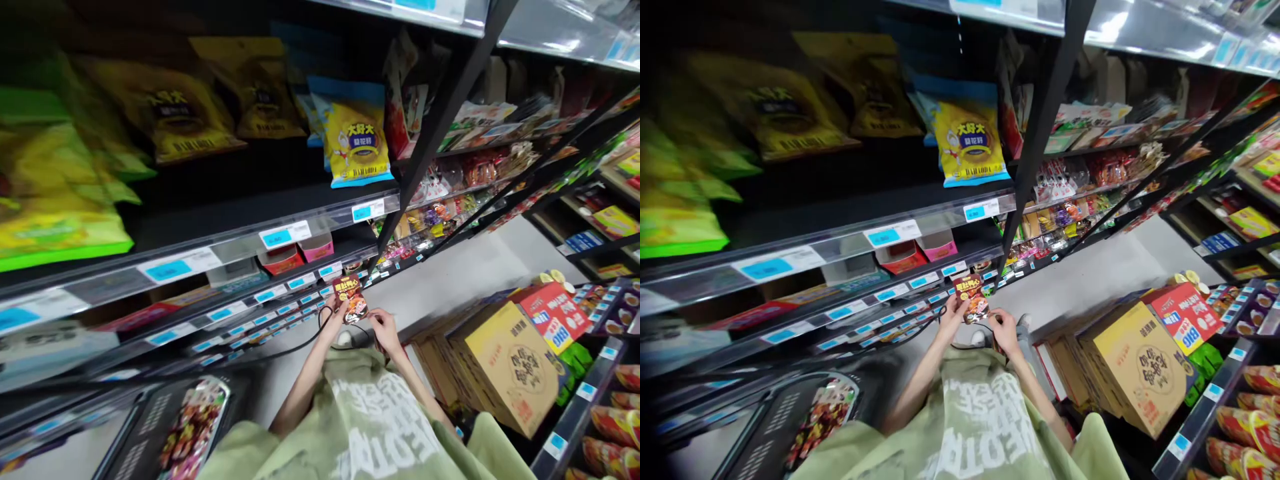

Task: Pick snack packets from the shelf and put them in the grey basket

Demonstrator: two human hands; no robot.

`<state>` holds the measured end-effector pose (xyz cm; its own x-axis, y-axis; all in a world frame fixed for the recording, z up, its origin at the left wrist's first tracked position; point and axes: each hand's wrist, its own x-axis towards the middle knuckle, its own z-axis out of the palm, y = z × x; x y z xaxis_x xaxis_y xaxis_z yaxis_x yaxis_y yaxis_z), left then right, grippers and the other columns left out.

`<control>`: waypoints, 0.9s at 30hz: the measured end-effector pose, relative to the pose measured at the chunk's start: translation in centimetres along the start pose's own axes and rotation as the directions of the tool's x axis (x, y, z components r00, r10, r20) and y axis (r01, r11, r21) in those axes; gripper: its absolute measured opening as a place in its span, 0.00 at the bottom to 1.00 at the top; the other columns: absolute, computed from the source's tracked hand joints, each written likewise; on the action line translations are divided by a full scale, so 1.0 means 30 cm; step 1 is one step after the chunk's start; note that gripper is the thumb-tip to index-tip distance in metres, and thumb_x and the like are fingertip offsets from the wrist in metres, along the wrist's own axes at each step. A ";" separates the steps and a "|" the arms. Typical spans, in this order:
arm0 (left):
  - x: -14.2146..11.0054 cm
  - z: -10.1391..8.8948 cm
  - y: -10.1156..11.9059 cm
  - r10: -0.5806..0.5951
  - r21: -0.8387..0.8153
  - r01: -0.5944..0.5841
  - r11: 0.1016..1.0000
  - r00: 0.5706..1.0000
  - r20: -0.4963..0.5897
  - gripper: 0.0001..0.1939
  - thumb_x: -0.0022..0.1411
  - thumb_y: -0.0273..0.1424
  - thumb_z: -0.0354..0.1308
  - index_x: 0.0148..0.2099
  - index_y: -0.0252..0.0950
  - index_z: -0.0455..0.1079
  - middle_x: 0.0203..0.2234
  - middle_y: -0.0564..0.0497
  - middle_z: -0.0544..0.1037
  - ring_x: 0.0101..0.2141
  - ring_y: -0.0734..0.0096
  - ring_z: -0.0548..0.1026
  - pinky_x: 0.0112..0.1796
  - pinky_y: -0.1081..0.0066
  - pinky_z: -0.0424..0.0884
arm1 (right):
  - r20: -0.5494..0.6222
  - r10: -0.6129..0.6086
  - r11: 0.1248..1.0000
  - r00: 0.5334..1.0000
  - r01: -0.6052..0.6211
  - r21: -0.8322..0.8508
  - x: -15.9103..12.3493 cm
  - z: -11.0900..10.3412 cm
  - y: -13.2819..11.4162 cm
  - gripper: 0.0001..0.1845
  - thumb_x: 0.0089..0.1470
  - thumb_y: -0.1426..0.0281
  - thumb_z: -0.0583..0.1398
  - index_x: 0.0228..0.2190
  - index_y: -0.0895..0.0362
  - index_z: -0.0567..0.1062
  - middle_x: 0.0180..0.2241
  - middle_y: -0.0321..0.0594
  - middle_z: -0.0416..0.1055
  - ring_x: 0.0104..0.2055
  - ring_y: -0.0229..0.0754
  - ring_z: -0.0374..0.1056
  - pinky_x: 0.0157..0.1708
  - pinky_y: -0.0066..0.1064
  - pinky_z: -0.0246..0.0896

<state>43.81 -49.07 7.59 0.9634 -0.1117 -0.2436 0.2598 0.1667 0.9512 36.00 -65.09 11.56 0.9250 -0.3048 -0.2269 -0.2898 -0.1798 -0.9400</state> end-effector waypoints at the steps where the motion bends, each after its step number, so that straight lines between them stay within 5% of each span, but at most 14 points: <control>1: 0.014 0.007 -0.008 -0.003 0.008 0.003 1.000 1.000 -0.001 0.28 0.57 0.50 0.67 0.52 0.36 0.72 0.47 0.41 0.82 0.47 0.54 0.81 0.48 0.60 0.76 | 0.001 -0.005 1.000 1.000 0.005 -0.008 0.016 -0.009 0.005 0.13 0.52 0.62 0.59 0.32 0.57 0.80 0.28 0.38 0.78 0.27 0.41 0.67 0.33 0.31 0.61; 13: 0.097 0.079 0.015 0.039 -0.009 -0.040 0.999 0.995 -0.093 0.23 0.55 0.43 0.70 0.49 0.37 0.72 0.48 0.41 0.82 0.50 0.53 0.80 0.52 0.57 0.74 | 0.101 -0.039 0.993 0.994 0.050 -0.107 0.196 -0.108 0.027 0.15 0.53 0.61 0.58 0.34 0.56 0.81 0.23 0.34 0.75 0.24 0.40 0.65 0.29 0.30 0.57; 17: 0.107 0.059 0.011 0.029 0.005 -0.029 1.000 0.990 -0.141 0.29 0.52 0.41 0.73 0.53 0.39 0.69 0.46 0.42 0.83 0.47 0.55 0.81 0.50 0.57 0.76 | 0.102 -0.025 0.993 0.995 0.036 -0.110 0.192 -0.104 0.026 0.15 0.53 0.62 0.58 0.34 0.57 0.81 0.23 0.35 0.75 0.24 0.40 0.65 0.30 0.30 0.57; 21: 0.111 0.041 -0.006 -0.007 0.021 0.008 1.000 0.997 -0.077 0.34 0.51 0.40 0.73 0.58 0.39 0.68 0.46 0.43 0.83 0.46 0.55 0.82 0.48 0.59 0.77 | 0.069 -0.015 0.994 0.997 0.023 -0.109 0.161 -0.097 0.063 0.15 0.53 0.62 0.57 0.33 0.56 0.80 0.24 0.36 0.76 0.25 0.41 0.66 0.29 0.30 0.57; 27: 0.104 0.006 -0.061 -0.083 0.055 0.083 0.995 0.997 -0.010 0.29 0.47 0.42 0.75 0.49 0.33 0.76 0.46 0.38 0.84 0.47 0.49 0.82 0.52 0.53 0.75 | 0.028 -0.003 0.993 1.000 0.006 -0.117 0.114 -0.095 0.113 0.15 0.53 0.62 0.57 0.33 0.56 0.81 0.25 0.37 0.77 0.26 0.41 0.67 0.31 0.30 0.60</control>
<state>46.33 -49.90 5.12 0.9393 -0.1156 -0.3232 0.3349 0.1025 0.9367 37.47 -69.40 8.33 0.9323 -0.2777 -0.2316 -0.3112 -0.2899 -0.9051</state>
